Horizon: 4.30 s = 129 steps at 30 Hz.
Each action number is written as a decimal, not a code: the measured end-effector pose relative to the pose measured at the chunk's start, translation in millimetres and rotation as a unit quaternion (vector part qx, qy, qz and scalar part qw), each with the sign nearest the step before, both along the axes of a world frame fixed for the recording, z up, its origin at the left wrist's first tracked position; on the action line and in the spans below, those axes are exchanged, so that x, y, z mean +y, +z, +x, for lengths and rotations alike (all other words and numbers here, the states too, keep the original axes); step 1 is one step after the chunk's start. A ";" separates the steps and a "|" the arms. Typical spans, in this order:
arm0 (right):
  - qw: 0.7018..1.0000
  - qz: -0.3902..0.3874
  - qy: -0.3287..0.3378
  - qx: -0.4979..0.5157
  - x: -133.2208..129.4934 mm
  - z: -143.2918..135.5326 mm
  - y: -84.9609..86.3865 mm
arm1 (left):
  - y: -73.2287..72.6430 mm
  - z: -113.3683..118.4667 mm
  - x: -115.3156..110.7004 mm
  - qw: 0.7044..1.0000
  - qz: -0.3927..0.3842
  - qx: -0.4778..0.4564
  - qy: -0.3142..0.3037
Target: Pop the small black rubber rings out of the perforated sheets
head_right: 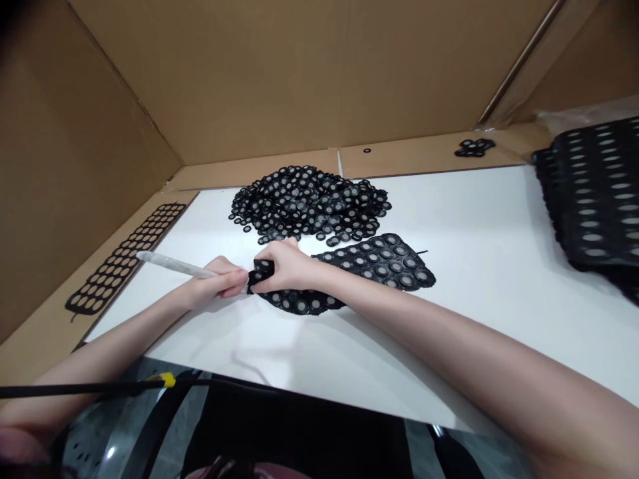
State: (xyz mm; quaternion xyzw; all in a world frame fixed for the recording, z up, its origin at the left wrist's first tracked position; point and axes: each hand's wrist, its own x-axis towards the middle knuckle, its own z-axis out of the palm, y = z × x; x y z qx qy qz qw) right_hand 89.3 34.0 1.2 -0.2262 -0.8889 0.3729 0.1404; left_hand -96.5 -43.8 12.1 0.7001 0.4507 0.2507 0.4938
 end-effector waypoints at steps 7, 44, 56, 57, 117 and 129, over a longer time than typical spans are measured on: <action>1.000 0.000 -0.025 -0.002 -1.5 0.1 0.8 | -2.6 -0.4 -3.6 0.998 0.032 -0.025 0.048; 0.998 0.037 -0.037 0.018 -5.1 1.9 -2.2 | -8.6 -57.7 42.4 0.936 0.157 0.021 0.314; 0.986 0.106 -0.078 0.102 -10.4 1.6 -6.6 | -18.6 -105.1 60.7 0.846 0.288 0.269 0.359; 0.985 0.114 -0.082 0.103 -11.0 1.7 -5.3 | -16.0 -101.2 57.8 0.849 0.295 0.248 0.361; 0.948 0.104 -0.146 0.263 46.7 73.7 -29.3 | -17.6 82.0 100.9 0.930 0.360 0.006 0.079; 0.920 0.041 -0.263 0.287 45.7 72.0 -17.6 | -18.5 81.5 104.9 0.948 0.303 0.014 0.097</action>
